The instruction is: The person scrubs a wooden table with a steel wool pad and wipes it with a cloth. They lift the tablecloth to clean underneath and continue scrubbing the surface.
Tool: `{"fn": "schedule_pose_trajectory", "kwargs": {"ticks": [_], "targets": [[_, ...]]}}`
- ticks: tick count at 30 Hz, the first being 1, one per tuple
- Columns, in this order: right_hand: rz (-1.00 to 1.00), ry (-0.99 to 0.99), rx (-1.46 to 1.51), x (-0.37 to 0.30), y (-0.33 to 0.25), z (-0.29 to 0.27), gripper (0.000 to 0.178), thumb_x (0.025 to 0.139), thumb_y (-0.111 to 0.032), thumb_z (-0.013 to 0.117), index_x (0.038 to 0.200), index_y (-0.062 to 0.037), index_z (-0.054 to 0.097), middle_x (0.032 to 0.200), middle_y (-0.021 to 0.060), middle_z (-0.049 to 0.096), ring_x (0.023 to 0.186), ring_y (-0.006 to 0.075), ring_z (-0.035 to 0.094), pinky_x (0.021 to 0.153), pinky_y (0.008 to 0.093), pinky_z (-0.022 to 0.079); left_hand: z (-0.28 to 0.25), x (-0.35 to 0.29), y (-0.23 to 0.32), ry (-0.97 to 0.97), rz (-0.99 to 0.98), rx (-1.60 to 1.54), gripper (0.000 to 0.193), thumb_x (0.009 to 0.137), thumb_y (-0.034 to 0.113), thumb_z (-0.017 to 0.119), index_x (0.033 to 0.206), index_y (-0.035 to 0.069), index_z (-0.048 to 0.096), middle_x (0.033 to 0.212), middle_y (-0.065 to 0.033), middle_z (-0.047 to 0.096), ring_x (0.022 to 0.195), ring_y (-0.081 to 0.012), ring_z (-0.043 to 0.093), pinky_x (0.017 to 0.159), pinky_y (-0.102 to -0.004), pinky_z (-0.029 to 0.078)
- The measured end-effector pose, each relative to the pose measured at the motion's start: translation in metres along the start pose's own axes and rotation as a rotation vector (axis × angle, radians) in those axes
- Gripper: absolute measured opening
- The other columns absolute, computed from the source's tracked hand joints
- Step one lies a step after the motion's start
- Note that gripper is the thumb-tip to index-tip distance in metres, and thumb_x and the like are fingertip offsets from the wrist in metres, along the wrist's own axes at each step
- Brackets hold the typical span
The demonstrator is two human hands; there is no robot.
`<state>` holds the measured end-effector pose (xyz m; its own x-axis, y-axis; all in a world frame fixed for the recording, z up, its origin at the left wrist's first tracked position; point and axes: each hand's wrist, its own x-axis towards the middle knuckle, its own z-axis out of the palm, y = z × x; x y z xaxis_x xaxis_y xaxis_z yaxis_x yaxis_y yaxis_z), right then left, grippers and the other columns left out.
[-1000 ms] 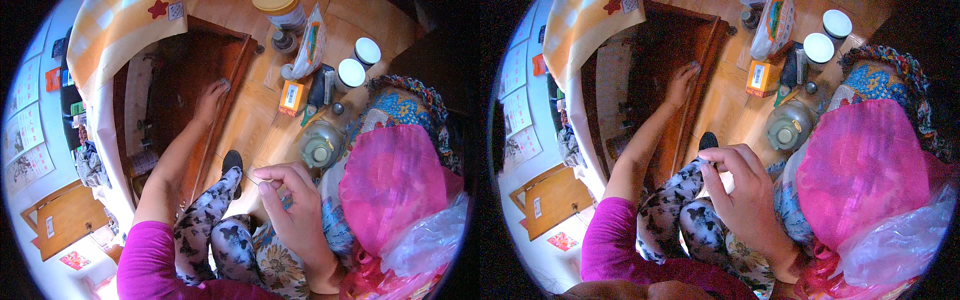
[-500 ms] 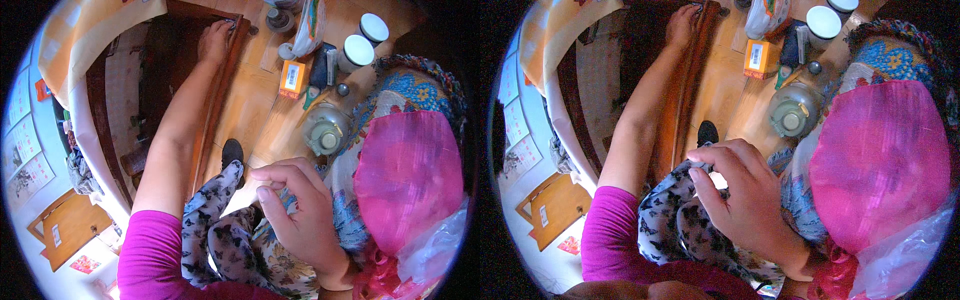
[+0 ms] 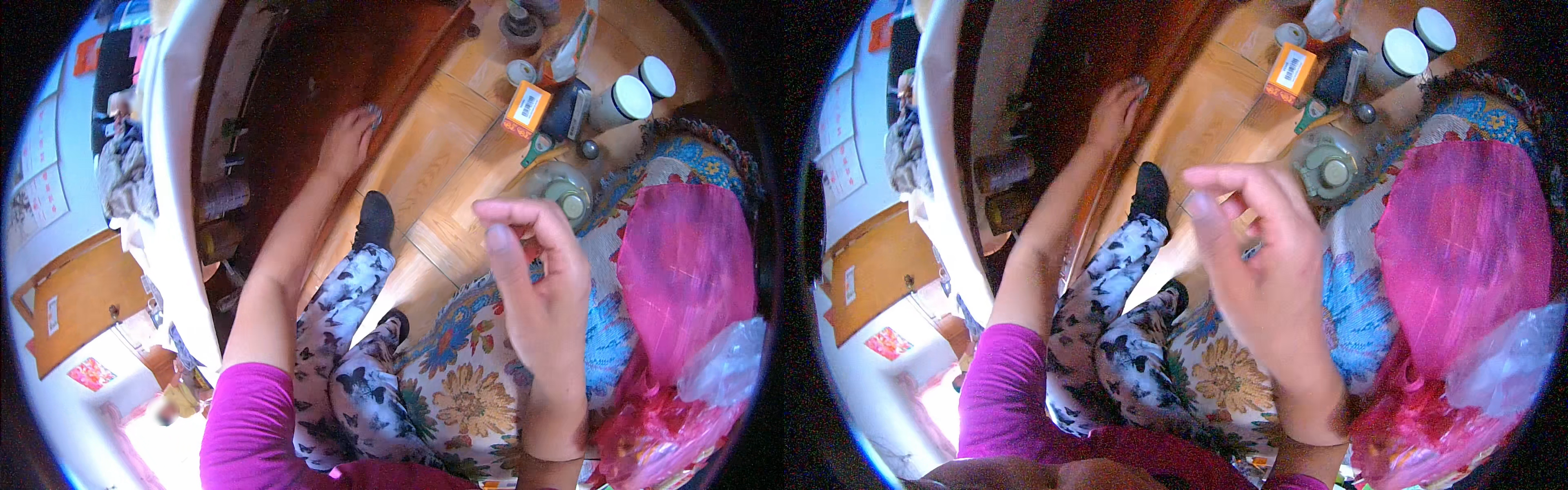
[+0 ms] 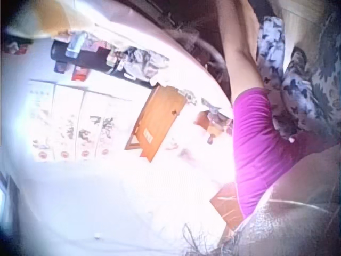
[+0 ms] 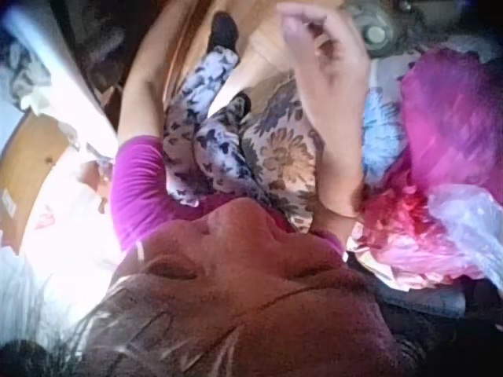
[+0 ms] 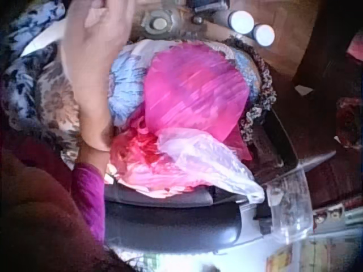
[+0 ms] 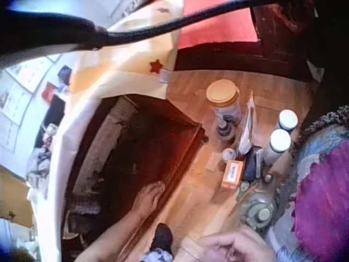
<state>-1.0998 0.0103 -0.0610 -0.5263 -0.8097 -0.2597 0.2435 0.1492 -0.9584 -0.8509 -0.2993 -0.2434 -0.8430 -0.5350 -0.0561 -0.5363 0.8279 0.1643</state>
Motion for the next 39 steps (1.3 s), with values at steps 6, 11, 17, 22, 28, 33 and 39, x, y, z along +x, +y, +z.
{"fn": "schedule_pose_trajectory", "kwargs": {"ticks": [6, 11, 17, 22, 28, 33, 39], "targets": [[-0.015, 0.007, 0.035, 0.001, 0.004, 0.002, 0.016, 0.095, -0.013, 0.063, 0.107, -0.0040, 0.069, 0.094, 0.0019, 0.062, 0.083, 0.0094, 0.055, 0.071, 0.0230, 0.041, -0.018, -0.150, -0.027, -0.088, -0.259, -0.030, 0.030, 0.092, 0.011, 0.062, 0.121, 0.008, 0.067, 0.129, -0.0149, 0.061, 0.118, -0.0352, 0.058, 0.101, -0.0413, 0.048], [0.058, 0.030, -0.006, 0.000, 0.004, 0.001, 0.015, 0.094, -0.011, 0.063, 0.106, -0.0035, 0.069, 0.094, 0.0011, 0.062, 0.083, 0.0090, 0.055, 0.071, 0.0225, 0.040, -0.025, -0.079, -0.026, -0.028, -0.450, -0.081, 0.038, 0.093, 0.018, 0.062, 0.131, 0.011, 0.057, 0.121, -0.0175, 0.065, 0.115, -0.0369, 0.060, 0.097, -0.0438, 0.049], [0.063, 0.060, -0.030, 0.000, 0.004, 0.001, 0.015, 0.093, -0.009, 0.063, 0.106, -0.0035, 0.069, 0.093, 0.0012, 0.061, 0.082, 0.0095, 0.054, 0.070, 0.0233, 0.039, -0.001, 0.104, -0.009, 0.096, -0.350, -0.039, 0.041, 0.097, 0.029, 0.061, 0.136, 0.016, 0.058, 0.139, -0.0156, 0.055, 0.127, -0.0349, 0.054, 0.103, -0.0436, 0.046], [0.070, 0.037, -0.052, 0.000, 0.002, 0.002, 0.015, 0.092, -0.009, 0.065, 0.106, -0.0040, 0.069, 0.091, 0.0020, 0.059, 0.080, 0.0110, 0.054, 0.070, 0.0236, 0.038, 0.026, 0.063, -0.010, 0.124, -0.187, 0.089, 0.037, 0.096, 0.025, 0.062, 0.133, 0.018, 0.062, 0.134, -0.0138, 0.058, 0.120, -0.0350, 0.057, 0.101, -0.0422, 0.047], [0.033, -0.016, -0.050, 0.003, -0.007, -0.006, 0.016, 0.091, -0.007, 0.067, 0.106, -0.0038, 0.069, 0.091, 0.0048, 0.061, 0.080, 0.0137, 0.055, 0.071, 0.0251, 0.043, 0.001, -0.085, -0.064, 0.014, -0.327, -0.077, 0.035, 0.096, 0.019, 0.061, 0.131, 0.017, 0.063, 0.125, -0.0175, 0.059, 0.116, -0.0359, 0.058, 0.096, -0.0444, 0.050], [0.017, -0.038, -0.115, 0.006, -0.005, -0.012, 0.021, 0.088, -0.003, 0.069, 0.108, -0.0040, 0.068, 0.093, 0.0088, 0.063, 0.082, 0.0178, 0.060, 0.076, 0.0283, 0.049, 0.032, -0.025, -0.036, -0.123, -0.534, 0.257, 0.036, 0.100, 0.026, 0.054, 0.135, 0.017, 0.057, 0.135, -0.0189, 0.055, 0.115, -0.0372, 0.058, 0.096, -0.0440, 0.049], [0.024, -0.126, -0.034, 0.008, -0.006, -0.012, 0.025, 0.084, 0.002, 0.070, 0.108, -0.0054, 0.068, 0.099, 0.0106, 0.065, 0.082, 0.0206, 0.061, 0.075, 0.0297, 0.050, 0.077, 0.170, -0.094, 0.360, -0.502, -1.228, 0.038, 0.100, 0.020, 0.046, 0.137, 0.018, 0.050, 0.145, -0.0147, 0.048, 0.124, -0.0281, 0.050, 0.104, -0.0431, 0.042]]}}
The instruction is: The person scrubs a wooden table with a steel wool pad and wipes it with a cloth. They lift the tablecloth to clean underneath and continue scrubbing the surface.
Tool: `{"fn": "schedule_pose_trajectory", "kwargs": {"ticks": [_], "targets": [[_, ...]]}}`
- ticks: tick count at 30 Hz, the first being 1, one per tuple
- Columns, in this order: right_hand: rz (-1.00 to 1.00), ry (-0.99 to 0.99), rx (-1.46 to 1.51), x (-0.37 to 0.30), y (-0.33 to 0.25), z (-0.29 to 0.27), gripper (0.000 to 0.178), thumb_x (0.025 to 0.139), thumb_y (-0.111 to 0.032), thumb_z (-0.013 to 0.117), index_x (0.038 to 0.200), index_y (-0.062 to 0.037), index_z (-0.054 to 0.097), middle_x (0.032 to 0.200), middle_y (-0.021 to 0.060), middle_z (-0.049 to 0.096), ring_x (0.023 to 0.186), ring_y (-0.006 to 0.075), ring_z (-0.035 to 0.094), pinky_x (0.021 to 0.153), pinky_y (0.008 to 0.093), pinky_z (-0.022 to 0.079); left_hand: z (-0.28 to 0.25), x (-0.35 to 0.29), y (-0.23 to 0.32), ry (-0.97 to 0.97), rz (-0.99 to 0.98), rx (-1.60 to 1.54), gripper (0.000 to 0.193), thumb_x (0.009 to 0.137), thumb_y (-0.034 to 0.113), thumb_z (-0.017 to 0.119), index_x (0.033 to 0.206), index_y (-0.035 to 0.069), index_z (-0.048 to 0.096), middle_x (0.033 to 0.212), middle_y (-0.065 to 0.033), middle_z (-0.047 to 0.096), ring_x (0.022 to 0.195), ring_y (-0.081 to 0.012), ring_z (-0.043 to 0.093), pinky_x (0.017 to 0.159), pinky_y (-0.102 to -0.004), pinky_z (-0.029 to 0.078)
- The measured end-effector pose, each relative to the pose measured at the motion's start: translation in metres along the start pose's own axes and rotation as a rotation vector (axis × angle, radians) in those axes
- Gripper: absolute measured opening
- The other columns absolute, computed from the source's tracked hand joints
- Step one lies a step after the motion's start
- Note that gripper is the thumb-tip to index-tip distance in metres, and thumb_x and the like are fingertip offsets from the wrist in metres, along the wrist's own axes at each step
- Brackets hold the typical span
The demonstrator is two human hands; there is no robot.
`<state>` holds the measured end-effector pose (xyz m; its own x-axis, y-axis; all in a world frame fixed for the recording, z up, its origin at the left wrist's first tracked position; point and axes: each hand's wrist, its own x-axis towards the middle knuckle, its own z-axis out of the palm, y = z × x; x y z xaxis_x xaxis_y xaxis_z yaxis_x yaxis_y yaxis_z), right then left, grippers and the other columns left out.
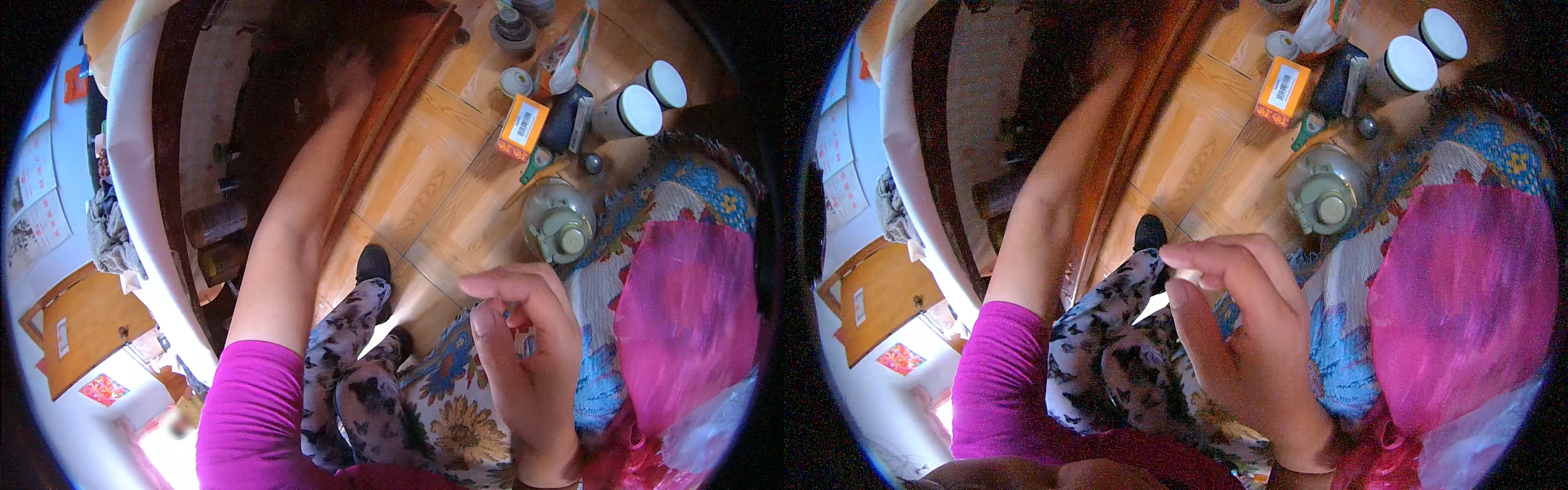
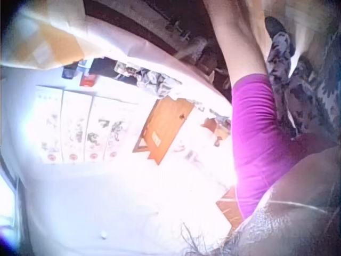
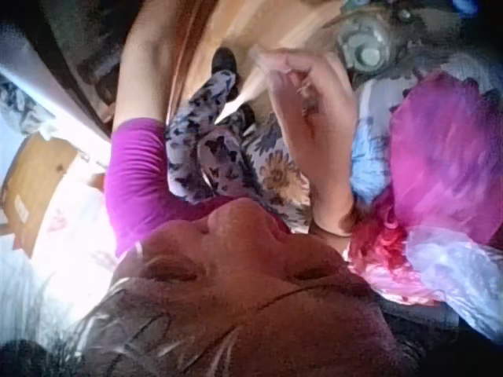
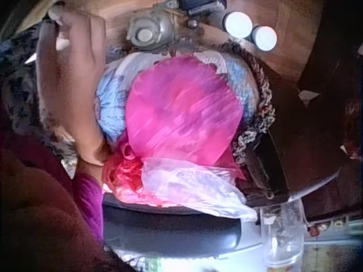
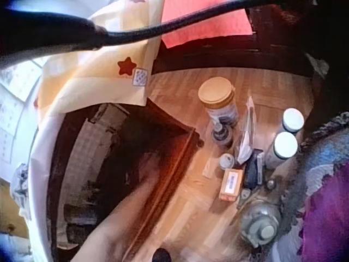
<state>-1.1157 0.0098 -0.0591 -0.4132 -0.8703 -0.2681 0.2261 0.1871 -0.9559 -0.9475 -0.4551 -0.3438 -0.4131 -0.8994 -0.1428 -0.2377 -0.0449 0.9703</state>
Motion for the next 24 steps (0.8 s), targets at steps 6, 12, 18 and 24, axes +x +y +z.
{"fn": "schedule_pose_trajectory", "kwargs": {"ticks": [6, 12, 18, 24], "targets": [[0.082, 0.052, -0.028, 0.000, 0.000, -0.003, 0.027, 0.081, 0.003, 0.071, 0.107, -0.0053, 0.069, 0.101, 0.0110, 0.065, 0.086, 0.0220, 0.061, 0.077, 0.0299, 0.050, 0.113, -0.047, 0.061, -0.093, 0.652, 1.329, 0.054, 0.089, 0.002, 0.052, 0.139, 0.020, 0.055, 0.142, -0.0092, 0.050, 0.125, -0.0325, 0.049, 0.105, -0.0446, 0.043], [0.101, 0.004, 0.016, 0.001, 0.002, -0.003, 0.029, 0.079, 0.003, 0.070, 0.106, -0.0048, 0.070, 0.102, 0.0125, 0.065, 0.092, 0.0261, 0.063, 0.081, 0.0334, 0.051, -0.069, 0.029, 0.034, -0.189, 0.698, 1.211, 0.042, 0.098, 0.009, 0.049, 0.140, 0.012, 0.054, 0.138, -0.0145, 0.056, 0.121, -0.0336, 0.056, 0.103, -0.0418, 0.046], [0.194, -0.032, 0.059, 0.004, 0.001, -0.011, 0.031, 0.077, 0.002, 0.071, 0.107, -0.0060, 0.070, 0.102, 0.0133, 0.065, 0.094, 0.0281, 0.063, 0.083, 0.0357, 0.051, -0.085, 0.074, 0.020, 0.044, 0.512, 1.342, 0.036, 0.096, 0.013, 0.049, 0.129, 0.010, 0.060, 0.129, -0.0160, 0.061, 0.115, -0.0343, 0.059, 0.100, -0.0450, 0.047], [0.207, -0.042, 0.140, 0.006, -0.008, -0.004, 0.020, 0.091, 0.000, 0.055, 0.109, 0.0017, 0.066, 0.108, 0.0129, 0.061, 0.093, 0.0197, 0.057, 0.080, 0.0278, 0.046, 0.005, 0.115, 0.007, 0.085, 0.946, 1.299, 0.032, 0.094, 0.016, 0.049, 0.119, 0.007, 0.067, 0.120, -0.0175, 0.065, 0.109, -0.0350, 0.062, 0.096, -0.0483, 0.049]]}}
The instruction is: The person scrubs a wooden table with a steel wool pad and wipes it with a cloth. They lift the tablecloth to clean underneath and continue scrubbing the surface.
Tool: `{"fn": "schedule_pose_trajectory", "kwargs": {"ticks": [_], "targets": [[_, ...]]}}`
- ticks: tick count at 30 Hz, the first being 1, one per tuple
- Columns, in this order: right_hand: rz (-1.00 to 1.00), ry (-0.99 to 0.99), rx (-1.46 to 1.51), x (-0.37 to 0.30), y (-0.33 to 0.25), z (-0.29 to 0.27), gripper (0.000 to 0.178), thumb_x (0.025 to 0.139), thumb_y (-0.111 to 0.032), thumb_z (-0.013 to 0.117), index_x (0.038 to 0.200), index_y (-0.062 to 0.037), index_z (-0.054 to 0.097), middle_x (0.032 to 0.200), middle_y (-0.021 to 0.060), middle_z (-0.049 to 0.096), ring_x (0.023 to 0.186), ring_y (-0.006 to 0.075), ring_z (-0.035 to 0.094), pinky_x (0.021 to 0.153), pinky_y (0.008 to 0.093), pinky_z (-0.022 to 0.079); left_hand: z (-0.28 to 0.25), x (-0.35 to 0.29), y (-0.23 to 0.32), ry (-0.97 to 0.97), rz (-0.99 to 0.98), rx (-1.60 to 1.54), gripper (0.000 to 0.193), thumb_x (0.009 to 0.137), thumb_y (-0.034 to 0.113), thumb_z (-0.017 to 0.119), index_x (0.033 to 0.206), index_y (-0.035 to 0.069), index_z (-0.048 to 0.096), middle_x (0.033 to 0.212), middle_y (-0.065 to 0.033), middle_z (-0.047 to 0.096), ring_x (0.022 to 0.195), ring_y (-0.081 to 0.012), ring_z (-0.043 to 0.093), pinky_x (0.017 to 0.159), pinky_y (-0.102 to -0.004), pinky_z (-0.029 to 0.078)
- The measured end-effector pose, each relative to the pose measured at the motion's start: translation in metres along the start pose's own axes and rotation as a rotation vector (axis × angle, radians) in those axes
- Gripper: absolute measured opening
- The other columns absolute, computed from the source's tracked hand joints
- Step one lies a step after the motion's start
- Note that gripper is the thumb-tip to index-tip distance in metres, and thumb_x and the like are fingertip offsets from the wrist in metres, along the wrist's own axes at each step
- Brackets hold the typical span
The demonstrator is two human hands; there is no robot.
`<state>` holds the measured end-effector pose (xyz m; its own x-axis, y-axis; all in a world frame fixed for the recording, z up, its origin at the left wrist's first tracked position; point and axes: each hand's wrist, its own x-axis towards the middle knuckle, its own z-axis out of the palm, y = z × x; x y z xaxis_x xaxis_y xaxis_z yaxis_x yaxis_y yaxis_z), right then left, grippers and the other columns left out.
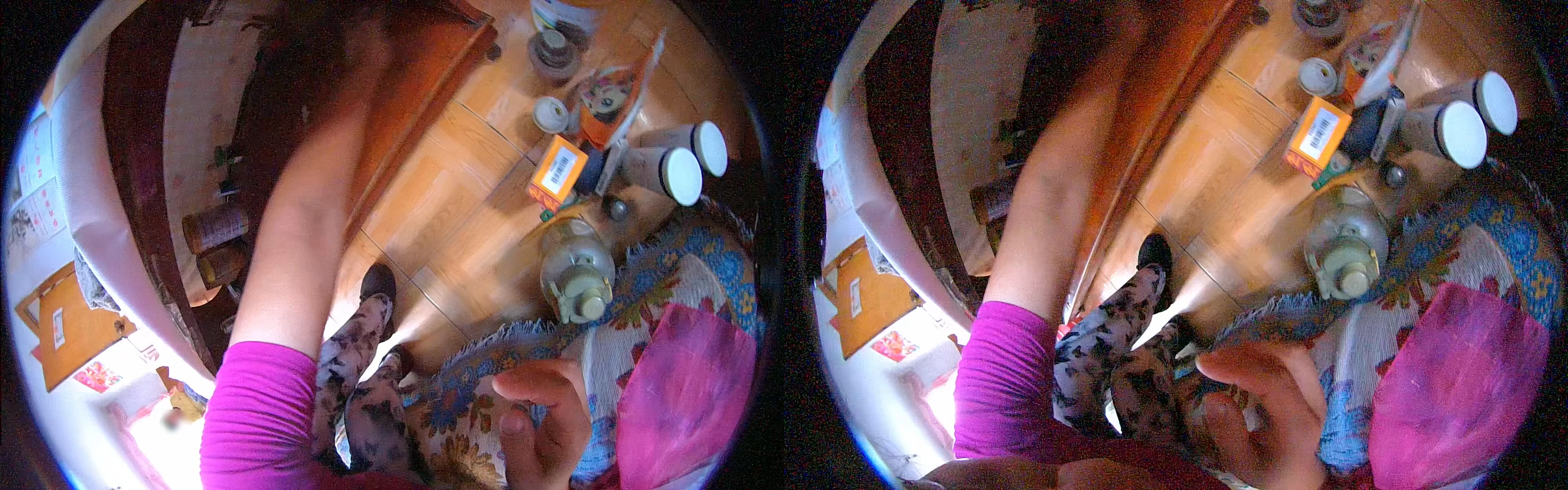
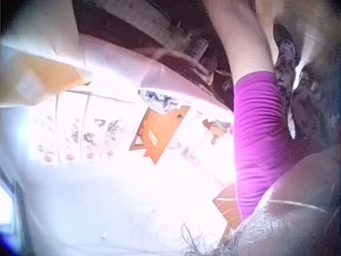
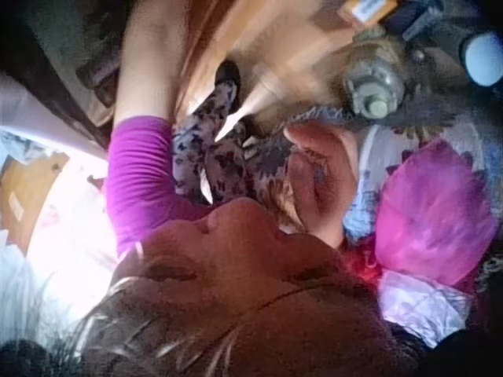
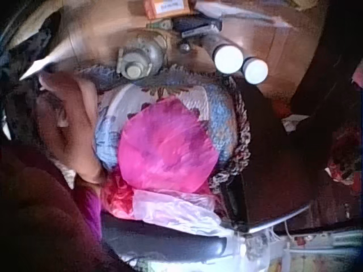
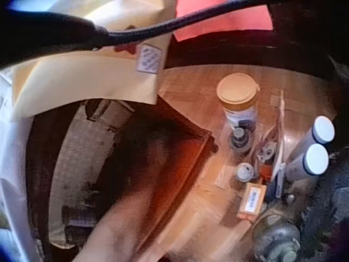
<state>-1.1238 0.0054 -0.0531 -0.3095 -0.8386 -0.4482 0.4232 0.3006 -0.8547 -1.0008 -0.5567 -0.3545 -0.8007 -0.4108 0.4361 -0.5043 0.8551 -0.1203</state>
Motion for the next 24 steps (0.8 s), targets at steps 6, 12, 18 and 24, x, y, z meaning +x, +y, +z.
{"fn": "schedule_pose_trajectory", "kwargs": {"ticks": [6, 12, 18, 24], "targets": [[-0.018, 0.050, -0.190, -0.001, -0.005, 0.000, 0.014, 0.093, -0.008, 0.061, 0.103, 0.0003, 0.066, 0.108, 0.0138, 0.062, 0.098, 0.0247, 0.060, 0.085, 0.0318, 0.048, 0.000, 0.012, 0.042, -0.183, -0.285, 0.133, 0.032, 0.095, 0.017, 0.050, 0.124, 0.011, 0.063, 0.120, -0.0162, 0.065, 0.109, -0.0344, 0.062, 0.092, -0.0469, 0.051], [-0.005, 0.044, -0.165, -0.004, -0.005, 0.001, 0.015, 0.093, -0.009, 0.063, 0.104, 0.0006, 0.067, 0.107, 0.0129, 0.062, 0.095, 0.0230, 0.060, 0.082, 0.0303, 0.048, -0.048, -0.052, -0.023, -0.282, -0.346, 0.012, 0.035, 0.096, 0.016, 0.049, 0.128, 0.011, 0.061, 0.126, -0.0153, 0.062, 0.114, -0.0333, 0.059, 0.095, -0.0460, 0.050], [-0.028, 0.014, -0.147, 0.000, -0.007, -0.005, 0.020, 0.089, 0.002, 0.060, 0.107, 0.0003, 0.067, 0.108, 0.0107, 0.060, 0.089, 0.0173, 0.057, 0.077, 0.0253, 0.046, -0.098, -0.114, -0.048, -0.367, -0.402, -0.023, 0.037, 0.097, 0.014, 0.049, 0.133, 0.012, 0.058, 0.132, -0.0144, 0.059, 0.119, -0.0322, 0.057, 0.099, -0.0450, 0.048], [-0.007, -0.023, -0.105, -0.002, -0.005, 0.001, 0.022, 0.088, 0.006, 0.059, 0.108, -0.0001, 0.068, 0.109, 0.0093, 0.060, 0.088, 0.0153, 0.056, 0.076, 0.0244, 0.045, -0.083, -0.062, -0.015, -0.301, -0.274, 0.051, 0.040, 0.097, 0.012, 0.048, 0.137, 0.012, 0.056, 0.138, -0.0135, 0.056, 0.125, -0.0310, 0.054, 0.102, -0.0440, 0.046]]}}
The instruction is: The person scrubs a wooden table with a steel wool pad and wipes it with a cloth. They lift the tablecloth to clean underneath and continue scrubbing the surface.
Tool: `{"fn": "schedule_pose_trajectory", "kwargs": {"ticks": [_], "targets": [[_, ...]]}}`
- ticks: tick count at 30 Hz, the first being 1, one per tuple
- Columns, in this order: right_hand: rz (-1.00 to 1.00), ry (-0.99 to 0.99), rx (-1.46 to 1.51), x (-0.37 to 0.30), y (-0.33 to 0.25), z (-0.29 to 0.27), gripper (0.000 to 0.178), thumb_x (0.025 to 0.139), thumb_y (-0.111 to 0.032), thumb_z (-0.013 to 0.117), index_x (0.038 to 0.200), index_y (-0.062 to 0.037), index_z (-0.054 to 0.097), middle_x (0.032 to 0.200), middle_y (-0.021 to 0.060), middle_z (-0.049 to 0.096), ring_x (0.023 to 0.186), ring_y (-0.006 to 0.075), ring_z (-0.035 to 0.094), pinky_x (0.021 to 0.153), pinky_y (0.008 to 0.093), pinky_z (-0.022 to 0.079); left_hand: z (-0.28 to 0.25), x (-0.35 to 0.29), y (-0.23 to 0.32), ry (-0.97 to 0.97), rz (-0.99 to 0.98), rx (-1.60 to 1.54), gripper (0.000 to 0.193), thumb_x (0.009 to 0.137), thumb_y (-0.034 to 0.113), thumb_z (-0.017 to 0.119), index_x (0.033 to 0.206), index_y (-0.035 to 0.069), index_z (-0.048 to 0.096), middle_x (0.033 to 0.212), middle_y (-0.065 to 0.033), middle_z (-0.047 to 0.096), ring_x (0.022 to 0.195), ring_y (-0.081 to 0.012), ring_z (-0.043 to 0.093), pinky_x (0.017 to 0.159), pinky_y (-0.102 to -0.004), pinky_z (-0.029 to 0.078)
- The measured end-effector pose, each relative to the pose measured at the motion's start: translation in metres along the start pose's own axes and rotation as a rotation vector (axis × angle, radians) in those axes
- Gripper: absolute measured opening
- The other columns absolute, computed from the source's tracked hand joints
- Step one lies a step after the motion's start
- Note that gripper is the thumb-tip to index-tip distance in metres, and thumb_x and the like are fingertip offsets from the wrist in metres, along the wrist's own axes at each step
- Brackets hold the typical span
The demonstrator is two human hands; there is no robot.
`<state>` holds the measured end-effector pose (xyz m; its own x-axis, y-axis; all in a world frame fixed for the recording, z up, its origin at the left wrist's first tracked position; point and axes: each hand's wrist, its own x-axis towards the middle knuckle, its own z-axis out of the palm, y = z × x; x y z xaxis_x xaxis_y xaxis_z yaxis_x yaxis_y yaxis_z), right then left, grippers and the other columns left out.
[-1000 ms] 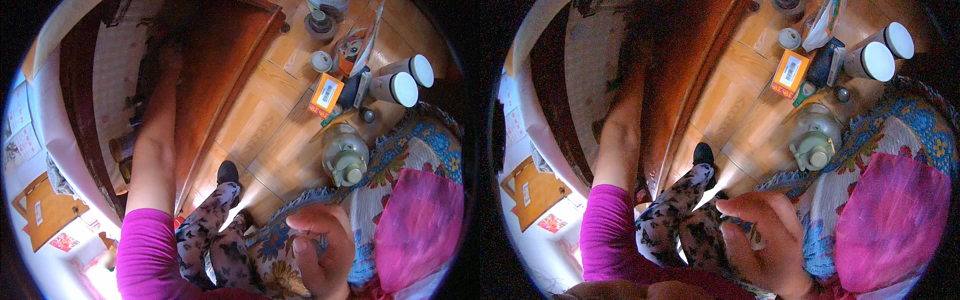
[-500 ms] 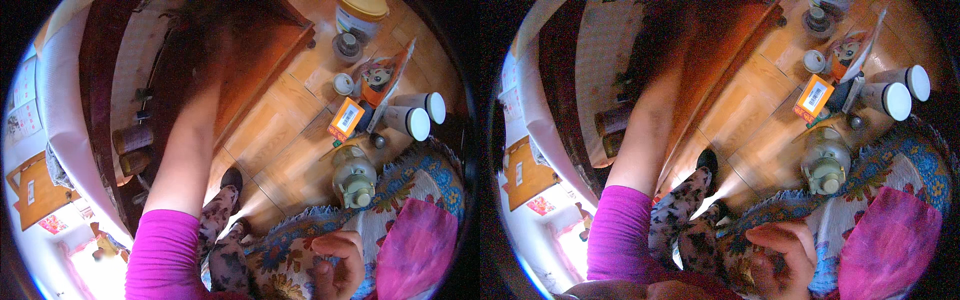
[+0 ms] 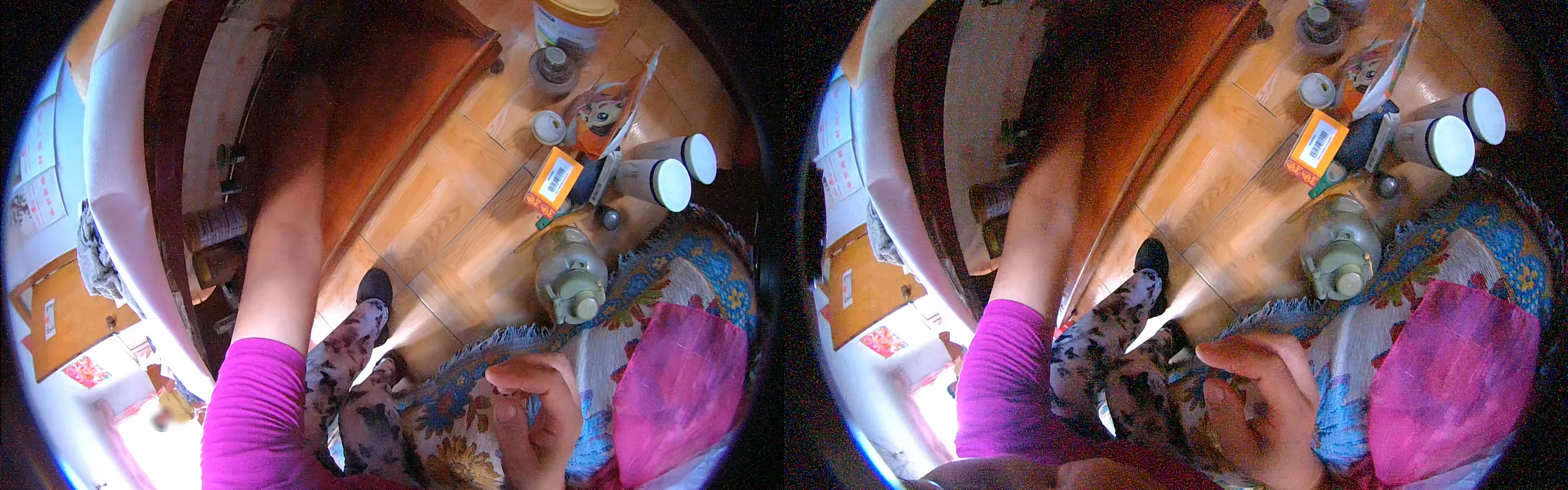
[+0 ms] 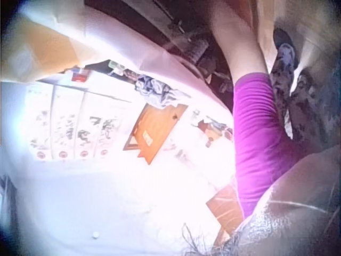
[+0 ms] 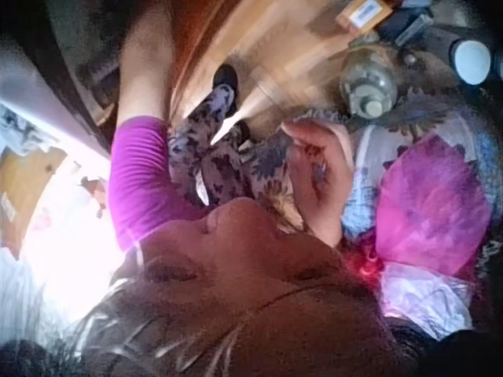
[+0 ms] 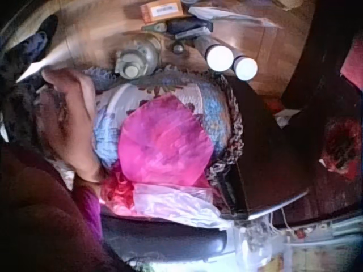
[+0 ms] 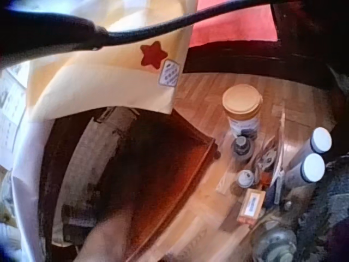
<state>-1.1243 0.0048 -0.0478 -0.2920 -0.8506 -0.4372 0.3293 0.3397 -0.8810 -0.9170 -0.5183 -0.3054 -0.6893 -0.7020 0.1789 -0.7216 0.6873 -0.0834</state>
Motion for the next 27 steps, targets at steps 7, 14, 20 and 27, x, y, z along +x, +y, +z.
{"fn": "schedule_pose_trajectory", "kwargs": {"ticks": [7, 14, 20, 27], "targets": [[-0.084, 0.048, -0.162, 0.000, 0.013, -0.003, 0.030, 0.078, 0.002, 0.070, 0.107, -0.0056, 0.070, 0.102, 0.0133, 0.065, 0.094, 0.0290, 0.063, 0.083, 0.0356, 0.051, -0.006, 0.013, 0.118, 0.051, 0.300, -0.099, 0.044, 0.098, 0.010, 0.048, 0.142, 0.012, 0.053, 0.146, -0.0124, 0.052, 0.131, -0.0297, 0.051, 0.107, -0.0428, 0.044], [-0.115, 0.059, -0.062, 0.000, 0.016, 0.011, 0.027, 0.082, 0.003, 0.069, 0.108, -0.0055, 0.068, 0.100, 0.0128, 0.065, 0.085, 0.0230, 0.061, 0.077, 0.0309, 0.050, -0.005, -0.003, 0.090, -0.043, -0.033, 0.078, 0.049, 0.089, 0.004, 0.055, 0.135, 0.018, 0.059, 0.138, -0.0063, 0.059, 0.122, -0.0340, 0.054, 0.102, -0.0451, 0.047], [-0.151, 0.094, -0.100, -0.003, 0.014, 0.005, 0.027, 0.085, 0.003, 0.068, 0.111, -0.0049, 0.067, 0.100, 0.0107, 0.064, 0.082, 0.0191, 0.060, 0.075, 0.0290, 0.050, -0.022, -0.043, 0.170, -0.018, 0.148, -0.201, 0.054, 0.088, 0.001, 0.056, 0.137, 0.024, 0.058, 0.139, -0.0031, 0.055, 0.122, -0.0342, 0.053, 0.105, -0.0450, 0.044], [-0.195, 0.133, -0.040, -0.005, 0.013, 0.007, 0.016, 0.091, -0.003, 0.062, 0.106, -0.0026, 0.068, 0.097, 0.0054, 0.061, 0.084, 0.0133, 0.054, 0.072, 0.0244, 0.040, -0.088, -0.155, 0.099, -0.227, 0.046, -0.136, 0.066, 0.083, -0.006, 0.051, 0.142, 0.023, 0.055, 0.146, -0.0047, 0.051, 0.127, -0.0364, 0.049, 0.112, -0.0447, 0.039]]}}
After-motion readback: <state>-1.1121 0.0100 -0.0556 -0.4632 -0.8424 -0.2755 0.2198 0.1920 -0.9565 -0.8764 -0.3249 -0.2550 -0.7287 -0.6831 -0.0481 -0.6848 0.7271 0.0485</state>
